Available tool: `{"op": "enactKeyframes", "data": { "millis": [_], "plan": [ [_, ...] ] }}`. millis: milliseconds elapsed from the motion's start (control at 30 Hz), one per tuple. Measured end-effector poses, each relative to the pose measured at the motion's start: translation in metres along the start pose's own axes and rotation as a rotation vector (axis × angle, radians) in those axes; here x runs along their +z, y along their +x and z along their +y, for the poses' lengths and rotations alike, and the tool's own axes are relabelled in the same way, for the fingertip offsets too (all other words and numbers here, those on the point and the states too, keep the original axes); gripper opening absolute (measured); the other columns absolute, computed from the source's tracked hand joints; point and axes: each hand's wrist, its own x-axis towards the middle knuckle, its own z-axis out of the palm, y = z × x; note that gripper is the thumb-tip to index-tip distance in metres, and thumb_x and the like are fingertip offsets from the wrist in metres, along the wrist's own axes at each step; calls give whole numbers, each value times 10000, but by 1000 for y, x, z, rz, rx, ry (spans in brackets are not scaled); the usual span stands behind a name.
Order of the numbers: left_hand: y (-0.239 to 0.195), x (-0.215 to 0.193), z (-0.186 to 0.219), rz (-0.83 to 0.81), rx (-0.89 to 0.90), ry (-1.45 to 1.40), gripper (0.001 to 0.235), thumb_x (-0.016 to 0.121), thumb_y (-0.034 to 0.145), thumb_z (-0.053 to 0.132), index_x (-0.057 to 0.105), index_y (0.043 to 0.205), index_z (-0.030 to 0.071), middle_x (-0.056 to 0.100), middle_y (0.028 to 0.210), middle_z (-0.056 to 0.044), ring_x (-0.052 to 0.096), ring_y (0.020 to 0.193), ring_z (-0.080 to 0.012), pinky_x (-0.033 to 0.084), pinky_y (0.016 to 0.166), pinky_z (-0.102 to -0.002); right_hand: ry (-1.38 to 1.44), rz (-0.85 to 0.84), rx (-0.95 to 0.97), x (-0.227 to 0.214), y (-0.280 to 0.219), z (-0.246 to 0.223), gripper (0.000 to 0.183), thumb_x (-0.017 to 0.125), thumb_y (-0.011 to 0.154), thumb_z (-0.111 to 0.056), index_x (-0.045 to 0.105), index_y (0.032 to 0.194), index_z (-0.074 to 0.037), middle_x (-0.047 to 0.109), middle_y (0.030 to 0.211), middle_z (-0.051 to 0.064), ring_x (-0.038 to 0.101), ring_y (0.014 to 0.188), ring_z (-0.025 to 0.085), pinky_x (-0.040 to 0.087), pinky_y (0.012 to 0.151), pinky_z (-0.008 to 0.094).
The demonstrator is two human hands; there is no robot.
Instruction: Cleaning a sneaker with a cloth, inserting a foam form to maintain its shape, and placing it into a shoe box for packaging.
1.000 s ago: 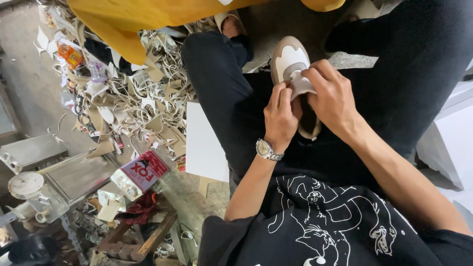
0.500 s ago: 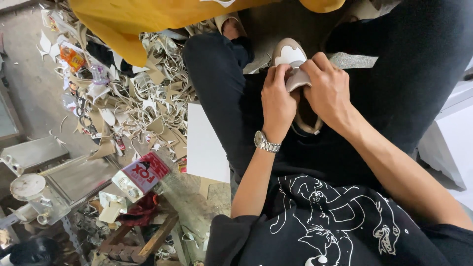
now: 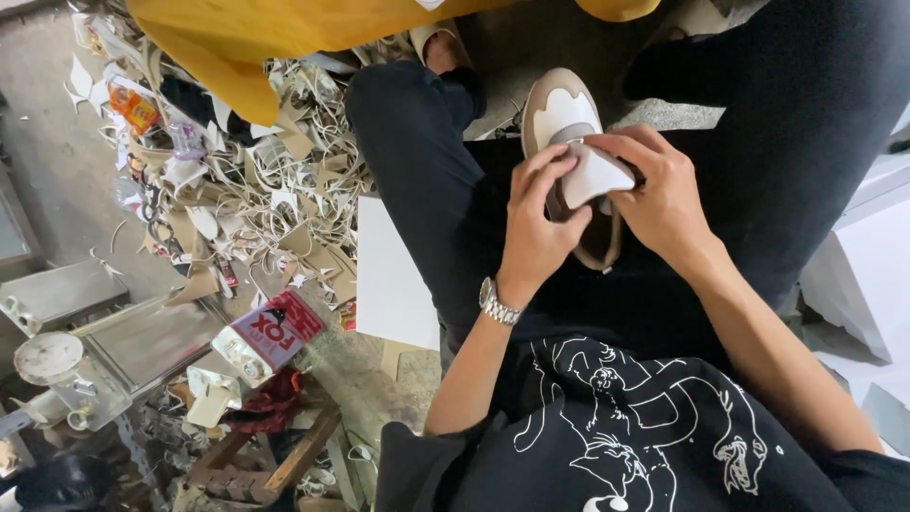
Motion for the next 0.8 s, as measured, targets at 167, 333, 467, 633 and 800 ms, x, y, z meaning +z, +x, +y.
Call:
{"op": "enactKeyframes", "data": {
  "millis": [167, 333, 467, 633, 800],
  "plan": [
    [-26, 5, -12, 32, 9, -89, 465, 619, 848, -157, 661, 1276, 23, 644, 1342, -122, 626, 1284, -332, 551, 1076, -432, -8, -49, -86, -11, -9, -18, 500, 740, 845, 66, 723, 1333, -43, 670, 1275, 194, 677, 1073, 442, 562, 894, 467],
    [-26, 10, -9, 102, 63, -97, 378, 564, 855, -200, 672, 1157, 0, 667, 1258, -127, 655, 1227, -356, 585, 1010, -425, -56, -88, -82, -17, -17, -27, 624, 722, 745, 103, 683, 1362, 13, 645, 1350, 237, 657, 1123, 461, 566, 900, 514],
    [-26, 8, -18, 93, 46, -126, 355, 484, 886, -217, 738, 1009, -3, 724, 1116, -120, 681, 1187, -376, 583, 1007, -460, 144, -19, 61, -11, -27, -19, 539, 584, 854, 199, 704, 1338, -6, 669, 1319, 208, 683, 1099, 437, 585, 836, 444],
    [-20, -3, -13, -5, -83, -239, 240, 466, 883, -163, 616, 839, 20, 686, 1084, -133, 659, 1155, -367, 547, 1002, -476, 114, -32, 48, -12, -26, -23, 481, 592, 840, 196, 744, 1238, -27, 651, 1303, 196, 674, 986, 379, 593, 818, 427],
    [-22, -3, -13, -177, 101, -215, 581, 559, 965, 17, 462, 1534, 79, 460, 1556, -134, 426, 1487, -326, 354, 1253, -483, 83, -128, 42, -9, -32, -26, 504, 626, 806, 172, 680, 1269, -20, 528, 1428, 236, 594, 1237, 475, 523, 1005, 575]
  ]
}}
